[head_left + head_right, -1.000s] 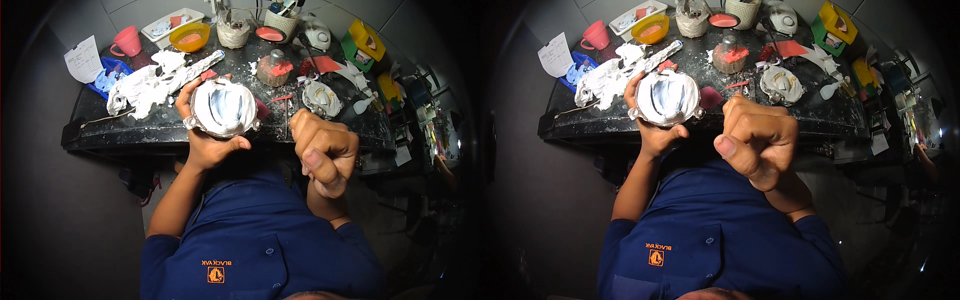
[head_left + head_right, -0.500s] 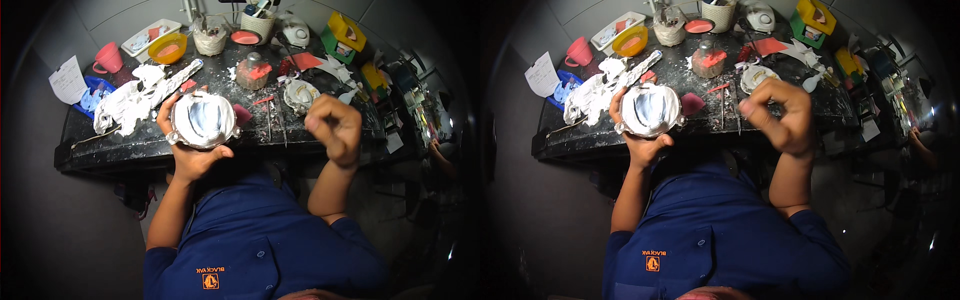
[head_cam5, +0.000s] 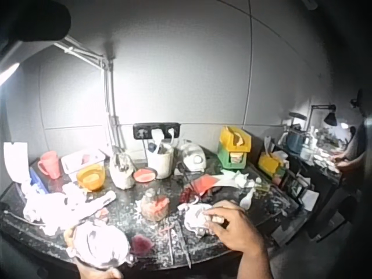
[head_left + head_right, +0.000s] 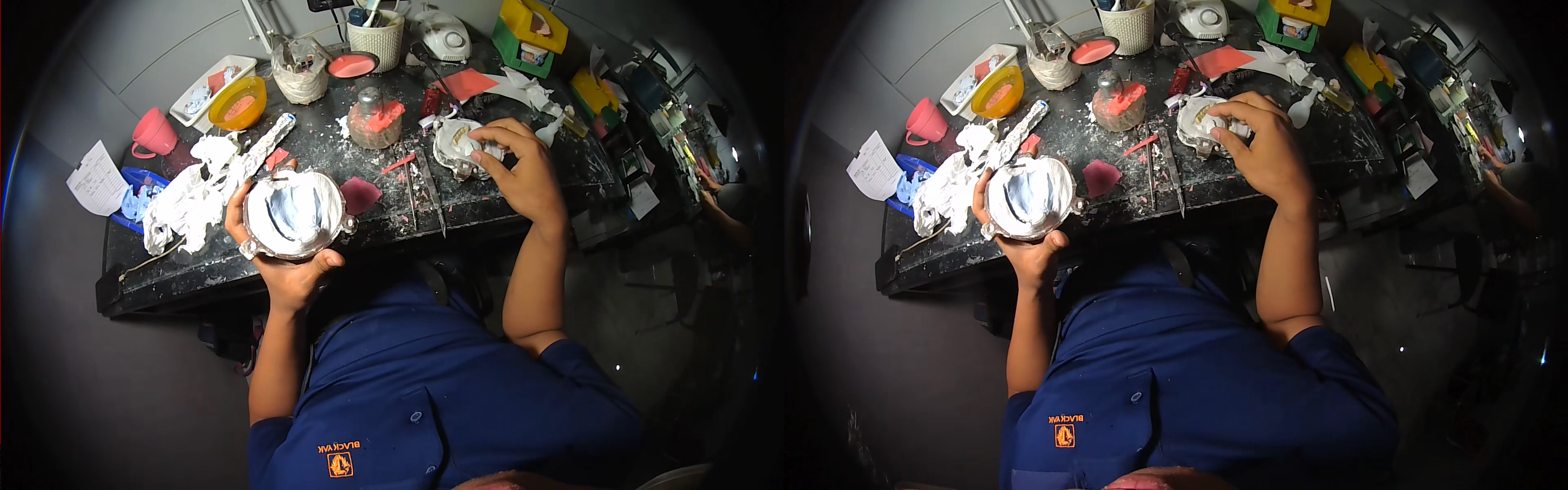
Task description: Applying and smoothing plaster or dental material onto a dental model or prosthesis base.
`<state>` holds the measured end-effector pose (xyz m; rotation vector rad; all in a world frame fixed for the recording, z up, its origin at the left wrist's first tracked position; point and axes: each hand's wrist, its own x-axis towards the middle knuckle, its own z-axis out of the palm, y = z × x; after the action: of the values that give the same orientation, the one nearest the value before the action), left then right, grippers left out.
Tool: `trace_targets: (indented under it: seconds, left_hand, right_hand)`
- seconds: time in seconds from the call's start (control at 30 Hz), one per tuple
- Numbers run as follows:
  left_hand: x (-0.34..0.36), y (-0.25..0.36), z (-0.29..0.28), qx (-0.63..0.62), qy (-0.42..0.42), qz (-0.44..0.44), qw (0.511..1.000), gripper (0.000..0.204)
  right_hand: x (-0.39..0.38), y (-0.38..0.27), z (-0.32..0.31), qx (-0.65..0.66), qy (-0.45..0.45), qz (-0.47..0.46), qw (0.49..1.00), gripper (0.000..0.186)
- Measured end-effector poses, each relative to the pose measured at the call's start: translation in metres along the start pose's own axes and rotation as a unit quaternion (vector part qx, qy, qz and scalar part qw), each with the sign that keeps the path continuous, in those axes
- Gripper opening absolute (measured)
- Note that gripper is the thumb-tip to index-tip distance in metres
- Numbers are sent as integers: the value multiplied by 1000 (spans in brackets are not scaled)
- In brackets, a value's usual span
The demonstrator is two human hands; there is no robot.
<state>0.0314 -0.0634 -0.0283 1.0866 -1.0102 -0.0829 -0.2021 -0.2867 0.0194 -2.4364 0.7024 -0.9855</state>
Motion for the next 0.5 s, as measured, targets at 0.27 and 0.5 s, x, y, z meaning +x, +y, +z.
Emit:
trace_targets:
  seconds: [0.27, 0.5]
  left_hand:
    - [0, -2, 1, -11, 3, -5, 1000, 134]
    - [-1, -4, -1, -25, -3, 1, 1000, 132]
  right_hand:
    - [-1, 3, 2, -33, -18, -22, 999, 26]
    - [-1, 3, 6, -33, -27, -14, 999, 25]
